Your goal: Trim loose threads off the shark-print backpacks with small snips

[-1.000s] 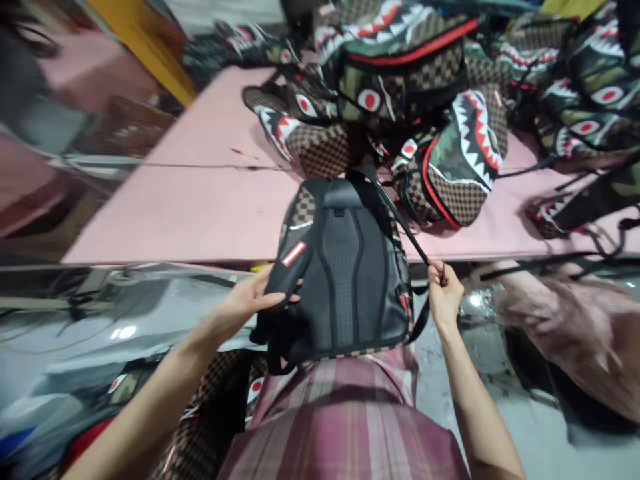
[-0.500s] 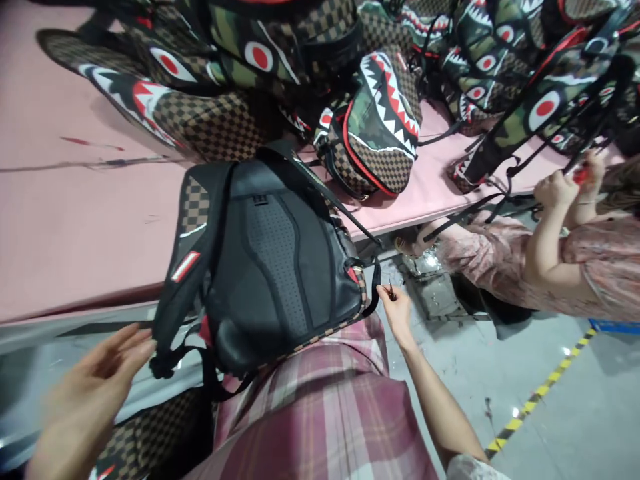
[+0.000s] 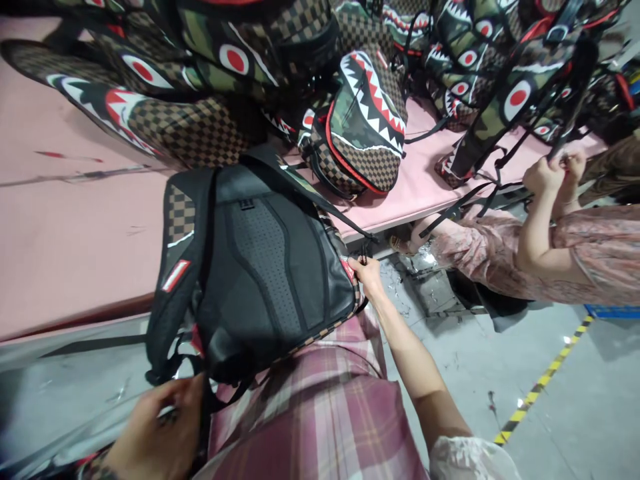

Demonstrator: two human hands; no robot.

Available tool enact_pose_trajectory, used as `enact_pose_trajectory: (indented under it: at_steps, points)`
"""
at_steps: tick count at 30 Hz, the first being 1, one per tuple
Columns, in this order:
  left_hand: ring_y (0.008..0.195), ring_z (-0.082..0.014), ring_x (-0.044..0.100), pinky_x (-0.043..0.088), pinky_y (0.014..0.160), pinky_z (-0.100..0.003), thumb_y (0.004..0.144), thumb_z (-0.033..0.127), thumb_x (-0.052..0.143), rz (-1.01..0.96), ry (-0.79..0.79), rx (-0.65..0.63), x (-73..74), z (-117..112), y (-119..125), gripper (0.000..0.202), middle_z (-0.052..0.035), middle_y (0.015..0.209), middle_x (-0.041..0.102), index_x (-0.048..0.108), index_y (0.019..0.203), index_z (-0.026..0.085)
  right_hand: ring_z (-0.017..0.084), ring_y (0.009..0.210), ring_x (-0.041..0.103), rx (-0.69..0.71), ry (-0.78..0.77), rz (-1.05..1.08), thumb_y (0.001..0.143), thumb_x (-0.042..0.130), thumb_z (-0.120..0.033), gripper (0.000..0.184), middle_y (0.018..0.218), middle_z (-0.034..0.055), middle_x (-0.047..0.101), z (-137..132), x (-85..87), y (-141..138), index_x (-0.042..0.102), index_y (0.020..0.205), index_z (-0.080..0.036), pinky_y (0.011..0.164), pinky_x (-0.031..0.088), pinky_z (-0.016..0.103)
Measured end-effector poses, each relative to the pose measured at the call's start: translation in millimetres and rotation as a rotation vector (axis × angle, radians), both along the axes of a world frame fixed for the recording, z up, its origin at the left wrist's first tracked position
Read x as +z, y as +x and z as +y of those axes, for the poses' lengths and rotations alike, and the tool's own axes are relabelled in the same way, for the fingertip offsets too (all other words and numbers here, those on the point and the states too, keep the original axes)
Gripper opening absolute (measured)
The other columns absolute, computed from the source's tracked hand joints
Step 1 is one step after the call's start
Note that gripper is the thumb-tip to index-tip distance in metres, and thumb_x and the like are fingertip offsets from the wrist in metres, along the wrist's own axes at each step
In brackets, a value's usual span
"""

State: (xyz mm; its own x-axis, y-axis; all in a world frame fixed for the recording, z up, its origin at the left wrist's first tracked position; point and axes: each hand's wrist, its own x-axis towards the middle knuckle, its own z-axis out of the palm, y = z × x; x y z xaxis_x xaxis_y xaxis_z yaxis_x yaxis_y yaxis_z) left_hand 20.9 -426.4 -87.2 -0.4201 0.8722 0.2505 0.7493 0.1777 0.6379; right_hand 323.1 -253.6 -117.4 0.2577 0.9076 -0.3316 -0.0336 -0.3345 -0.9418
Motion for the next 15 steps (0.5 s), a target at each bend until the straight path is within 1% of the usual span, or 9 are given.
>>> enact_pose_trajectory:
  at_steps: [2, 3, 5, 6, 8, 9, 11, 13, 15]
  points:
    - [0.062, -0.0143, 0.057, 0.045, 0.059, -0.025, 0.079, 0.033, 0.054, 0.064, 0.084, -0.214, 7.2, 20.9, 19.1, 0.016, -0.0007, 0.071, 0.061, 0.06, 0.079, 0.017, 0.005, 0.038, 0.017, 0.039, -0.038, 0.074, 0.055, 0.068, -0.043, 0.043, 0.041, -0.0102, 0.023, 3.1, -3.8, 6.9, 0.032, 0.05, -0.021, 0.038, 0.015, 0.022]
    - [0.067, -0.0145, 0.058, 0.046, 0.064, -0.025, 0.081, 0.03, 0.053, 0.071, 0.104, -0.326, 9.5, 36.6, 30.7, 0.014, -0.0016, 0.075, 0.063, 0.06, 0.082, 0.017, 0.004, 0.037, 0.015, 0.054, -0.054, 0.108, 0.054, 0.069, -0.043, 0.043, 0.04, -0.0108, 0.021, 3.4, -4.9, 9.2, 0.031, 0.05, -0.022, 0.037, 0.013, 0.022]
    - [0.08, -0.0162, 0.059, 0.046, 0.075, -0.027, 0.085, 0.024, 0.048, 0.058, 0.092, -0.537, 10.4, 76.9, 57.4, 0.016, -0.0039, 0.084, 0.066, 0.062, 0.087, 0.017, 0.004, 0.036, 0.015, 0.073, -0.074, 0.169, 0.053, 0.07, -0.043, 0.043, 0.039, -0.0114, 0.021, 2.9, -5.4, 11.0, 0.032, 0.051, -0.022, 0.036, 0.013, 0.021]
    - [0.086, -0.0174, 0.059, 0.045, 0.081, -0.03, 0.086, 0.024, 0.046, 0.066, 0.117, -0.612, 9.2, 99.6, 72.1, 0.018, -0.0048, 0.086, 0.067, 0.062, 0.087, 0.017, 0.004, 0.036, 0.015, 0.076, -0.078, 0.192, 0.053, 0.07, -0.043, 0.043, 0.039, -0.0114, 0.022, 2.6, -5.0, 10.6, 0.033, 0.051, -0.022, 0.036, 0.013, 0.021]
    - [0.1, -0.0208, 0.054, 0.042, 0.088, -0.034, 0.087, 0.025, 0.046, 0.136, 0.127, -0.764, 4.9, 145.1, 102.3, 0.02, -0.0062, 0.097, 0.067, 0.062, 0.096, 0.017, 0.004, 0.035, 0.016, 0.073, -0.08, 0.225, 0.052, 0.072, -0.043, 0.043, 0.038, -0.0114, 0.023, 1.9, -2.7, 8.9, 0.034, 0.051, -0.021, 0.036, 0.012, 0.021]
    - [0.109, -0.0234, 0.05, 0.039, 0.091, -0.038, 0.086, 0.026, 0.048, 0.188, 0.1, -0.863, 2.6, 165.7, 116.7, 0.022, -0.0075, 0.104, 0.065, 0.061, 0.102, 0.017, 0.003, 0.035, 0.016, 0.067, -0.079, 0.235, 0.052, 0.073, -0.042, 0.043, 0.038, -0.0113, 0.023, 1.2, -1.2, 8.4, 0.036, 0.051, -0.021, 0.036, 0.012, 0.021]
    - [0.119, -0.0289, 0.041, 0.031, 0.096, -0.047, 0.082, 0.031, 0.055, 0.283, 0.069, -1.035, -1.2, 199.5, 141.3, 0.031, -0.0101, 0.116, 0.06, 0.058, 0.11, 0.018, 0.003, 0.035, 0.015, 0.044, -0.075, 0.242, 0.052, 0.074, -0.043, 0.04, 0.038, -0.0112, 0.024, -2.3, 1.9, 9.6, 0.042, 0.053, -0.02, 0.036, 0.01, 0.021]
    - [0.121, -0.0306, 0.038, 0.021, 0.099, -0.056, 0.08, 0.038, 0.057, 0.338, 0.025, -1.201, -3.0, 222.6, 157.9, 0.034, -0.0099, 0.115, 0.061, 0.058, 0.109, 0.02, 0.003, 0.035, 0.015, 0.009, -0.076, 0.228, 0.053, 0.074, -0.044, 0.035, 0.038, -0.011, 0.026, -10.1, 3.7, 14.4, 0.051, 0.057, -0.017, 0.037, 0.009, 0.021]
    - [0.114, -0.0276, 0.046, 0.014, 0.1, -0.057, 0.08, 0.044, 0.055, 0.357, -0.041, -1.332, -2.6, 237.2, 167.1, 0.03, -0.0073, 0.104, 0.065, 0.062, 0.1, 0.022, 0.003, 0.036, 0.016, -0.037, -0.087, 0.196, 0.055, 0.073, -0.045, 0.034, 0.038, -0.0095, 0.032, -22.3, 3.3, 21.5, 0.059, 0.063, -0.015, 0.037, 0.008, 0.021]
